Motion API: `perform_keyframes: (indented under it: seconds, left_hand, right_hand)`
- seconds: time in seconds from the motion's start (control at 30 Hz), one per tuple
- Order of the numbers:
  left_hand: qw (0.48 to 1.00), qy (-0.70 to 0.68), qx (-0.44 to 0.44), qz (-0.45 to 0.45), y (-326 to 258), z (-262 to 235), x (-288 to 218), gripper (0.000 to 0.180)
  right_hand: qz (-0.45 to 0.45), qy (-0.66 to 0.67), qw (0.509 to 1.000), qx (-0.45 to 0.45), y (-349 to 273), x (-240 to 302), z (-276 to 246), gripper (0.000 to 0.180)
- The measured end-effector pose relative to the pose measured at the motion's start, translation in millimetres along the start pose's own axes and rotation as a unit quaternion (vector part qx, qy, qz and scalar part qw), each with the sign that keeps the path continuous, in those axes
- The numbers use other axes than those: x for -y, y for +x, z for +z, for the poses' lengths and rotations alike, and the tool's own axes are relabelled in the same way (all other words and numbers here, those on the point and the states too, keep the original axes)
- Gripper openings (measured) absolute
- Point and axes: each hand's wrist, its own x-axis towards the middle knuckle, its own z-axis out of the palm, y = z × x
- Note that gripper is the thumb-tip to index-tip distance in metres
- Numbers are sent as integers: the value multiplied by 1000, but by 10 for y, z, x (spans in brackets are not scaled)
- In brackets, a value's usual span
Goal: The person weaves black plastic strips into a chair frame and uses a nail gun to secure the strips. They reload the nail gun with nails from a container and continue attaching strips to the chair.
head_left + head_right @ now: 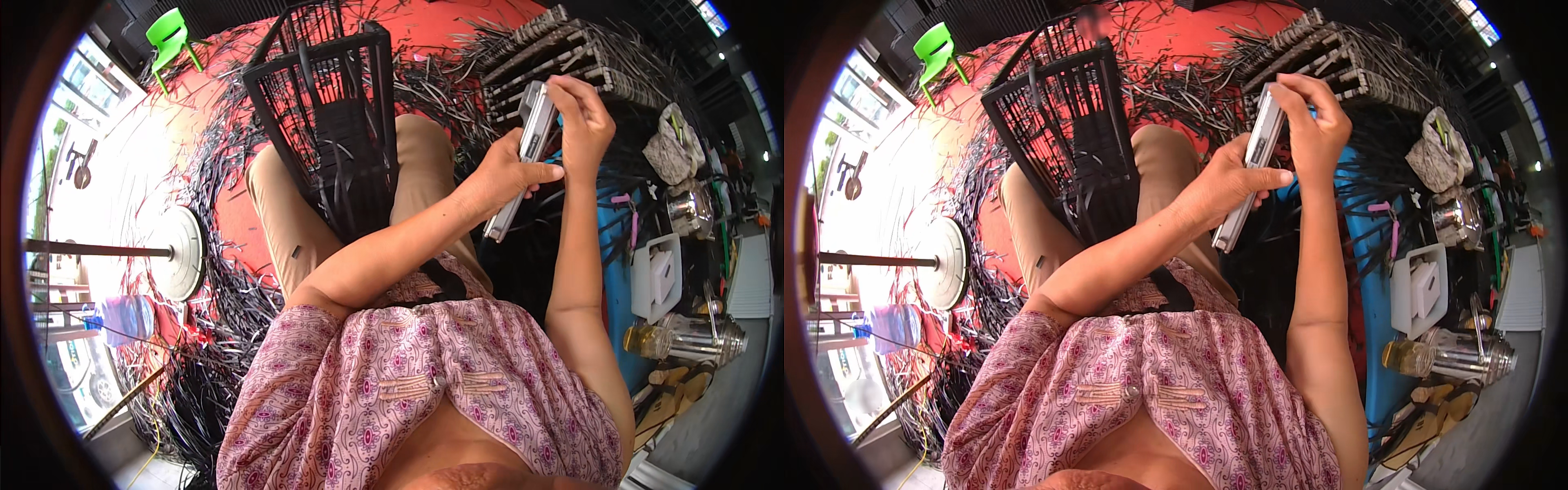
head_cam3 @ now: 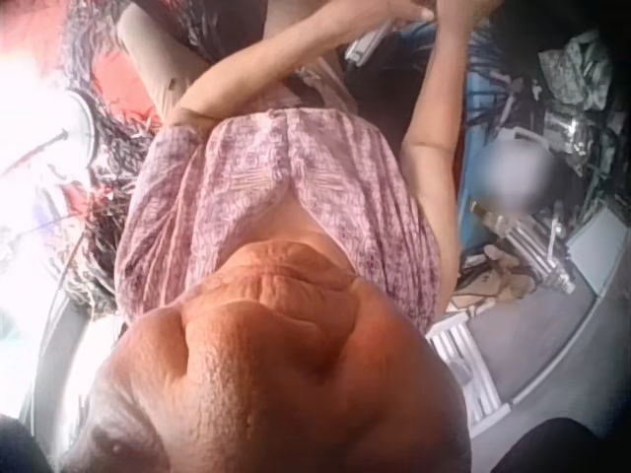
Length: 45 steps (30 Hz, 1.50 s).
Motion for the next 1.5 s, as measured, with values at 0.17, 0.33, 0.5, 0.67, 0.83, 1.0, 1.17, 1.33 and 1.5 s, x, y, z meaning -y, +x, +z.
perform_keyframes:
  seconds: [0.17, 0.33, 0.5, 0.67, 0.83, 1.0, 1.17, 1.33, 1.5]
  left_hand:
    - [988, -93, -73, -95, -5, -119, 147, 39]
    - [973, -206, -1, -102, 53, -369, 163, 27]
    - [873, -447, 148, -126, 188, -453, 179, 26]
    - [952, -267, 68, -137, 247, -549, 48, 38]
    - [981, 178, -55, -61, 159, -960, 24, 56]
    - [965, 231, -107, 59, -664, -1252, -562, 30]
    - [855, 319, -344, 222, -1253, -1588, -944, 19]
    - [830, 344, -396, 188, -1096, -1818, -1039, 54]
    - [913, 273, -286, 101, -951, -1985, -1153, 23]
  right_hand:
    - [69, -6, 985, -160, -516, -752, -350, 64]
    - [461, 194, 865, 51, -1277, -1466, -622, 55]
    - [345, 569, 745, 49, -1293, -857, -348, 63]
    - [313, 537, 781, 65, -1040, -544, -368, 64]
    - [274, 268, 924, -16, -698, -26, -550, 53]
    - [284, -124, 949, -52, -342, -384, -1270, 25]
    - [309, -442, 841, -32, 94, -1179, -2110, 37]
    - [359, -584, 728, -1, 280, -1736, -2470, 49]
    - [367, -573, 733, 4, 198, -2184, -2740, 47]
